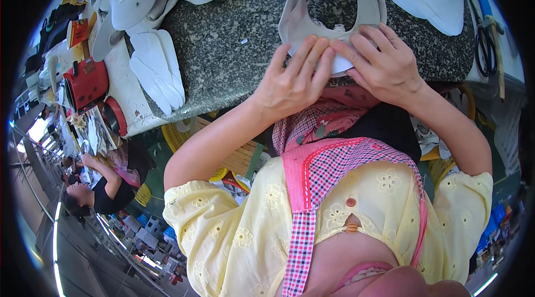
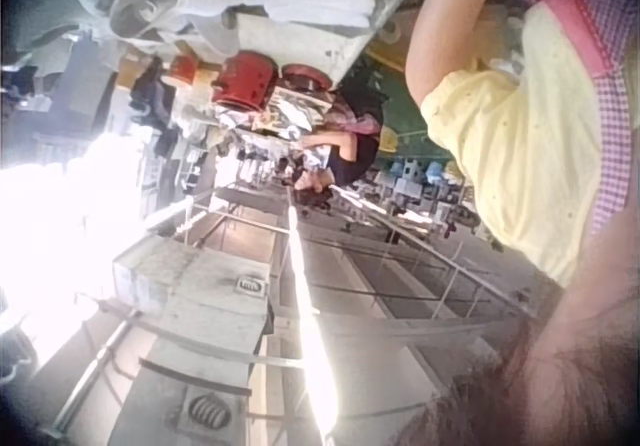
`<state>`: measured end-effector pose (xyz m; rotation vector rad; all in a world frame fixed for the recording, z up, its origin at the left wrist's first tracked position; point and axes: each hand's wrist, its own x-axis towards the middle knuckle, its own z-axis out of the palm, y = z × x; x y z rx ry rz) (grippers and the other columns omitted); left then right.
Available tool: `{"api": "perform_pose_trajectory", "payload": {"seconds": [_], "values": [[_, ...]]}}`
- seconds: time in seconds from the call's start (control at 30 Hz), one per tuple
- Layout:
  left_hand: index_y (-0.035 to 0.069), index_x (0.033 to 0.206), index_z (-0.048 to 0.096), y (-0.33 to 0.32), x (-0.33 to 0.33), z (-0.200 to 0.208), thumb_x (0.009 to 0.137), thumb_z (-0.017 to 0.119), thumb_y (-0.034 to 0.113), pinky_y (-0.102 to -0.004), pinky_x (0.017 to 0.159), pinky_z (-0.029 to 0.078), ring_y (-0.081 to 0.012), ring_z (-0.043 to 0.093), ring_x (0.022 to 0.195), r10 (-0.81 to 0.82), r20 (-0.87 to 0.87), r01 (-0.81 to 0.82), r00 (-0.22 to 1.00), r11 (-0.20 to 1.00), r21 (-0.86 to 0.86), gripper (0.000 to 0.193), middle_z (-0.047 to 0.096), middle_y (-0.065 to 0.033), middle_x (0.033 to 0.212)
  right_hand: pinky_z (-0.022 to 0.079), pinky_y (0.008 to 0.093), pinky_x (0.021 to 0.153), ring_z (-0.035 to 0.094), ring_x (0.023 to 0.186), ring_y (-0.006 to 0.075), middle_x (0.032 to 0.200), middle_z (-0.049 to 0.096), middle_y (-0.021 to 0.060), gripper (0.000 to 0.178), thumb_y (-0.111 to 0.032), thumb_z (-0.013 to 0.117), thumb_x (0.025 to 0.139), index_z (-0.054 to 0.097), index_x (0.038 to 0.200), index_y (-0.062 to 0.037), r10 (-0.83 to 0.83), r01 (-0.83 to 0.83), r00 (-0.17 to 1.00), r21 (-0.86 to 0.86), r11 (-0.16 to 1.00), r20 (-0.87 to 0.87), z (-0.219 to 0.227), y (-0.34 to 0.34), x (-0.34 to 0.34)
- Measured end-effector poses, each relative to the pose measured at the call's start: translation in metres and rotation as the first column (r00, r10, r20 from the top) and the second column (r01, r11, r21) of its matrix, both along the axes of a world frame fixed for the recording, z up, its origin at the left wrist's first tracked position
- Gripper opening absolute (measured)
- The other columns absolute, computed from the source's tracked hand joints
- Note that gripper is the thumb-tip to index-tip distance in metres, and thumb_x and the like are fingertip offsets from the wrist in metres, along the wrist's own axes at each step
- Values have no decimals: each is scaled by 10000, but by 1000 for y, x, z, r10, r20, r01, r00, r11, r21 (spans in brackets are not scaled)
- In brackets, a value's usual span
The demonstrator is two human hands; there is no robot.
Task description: The person retrieves heated lining pieces from a heating pot, inserts them into shoe uppers, and uses a wooden stick to press the lining inside before shaping and smoothing the shoe uppers by hand.
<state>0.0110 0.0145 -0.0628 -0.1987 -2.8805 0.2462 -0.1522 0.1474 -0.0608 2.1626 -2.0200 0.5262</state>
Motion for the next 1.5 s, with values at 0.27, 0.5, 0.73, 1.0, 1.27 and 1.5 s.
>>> {"api": "perform_pose_trajectory", "payload": {"seconds": [0.27,0.5,0.73,1.0,1.27,1.5], "values": [[147,1246,456,0,12,0,775,502,511,-443,947,260,-165,433,1173,115,128,-142,985,965,222,596,436,-61,1294,319,456,928,463,1091,197,1062,523,29,428,-230,640,672,579,1072,-92,-17,22,996,61,998,-83,3,22,-20],[155,1141,529,-9,7,17,726,556,465,-486,905,307,-154,414,1170,8,179,-78,984,918,388,519,462,-78,1248,259,500,971,417,1179,177,1159,507,-4,412,-194,658,668,586,1070,-141,51,-47,998,144,989,-26,3,30,-39],[133,1088,537,-59,-42,53,622,606,94,-426,872,327,-156,446,1146,-83,200,99,976,992,-74,473,522,-19,1170,235,485,1012,417,1182,222,1110,517,45,397,-203,672,629,581,991,-70,186,-124,959,275,953,-213,44,-27,-80],[168,1025,570,-62,-41,33,722,643,273,-394,830,340,-153,518,999,-48,99,24,994,974,226,329,565,15,1043,431,334,864,498,1019,258,1046,516,104,469,-119,689,571,532,998,-4,94,-92,994,-25,995,55,6,-16,-35],[167,929,595,-44,-31,26,693,654,274,-373,705,327,-153,526,821,138,163,-177,977,950,256,266,537,39,855,426,360,847,492,999,285,1038,509,123,384,-76,632,611,542,977,-5,117,-131,946,27,991,302,17,-22,-20],[143,879,633,-27,-16,14,708,654,260,-343,688,338,-173,532,842,256,26,-231,966,819,524,208,561,24,869,419,345,737,500,869,244,908,512,62,224,-104,641,632,546,831,-63,46,9,931,-149,989,362,-14,-33,-12]]}}
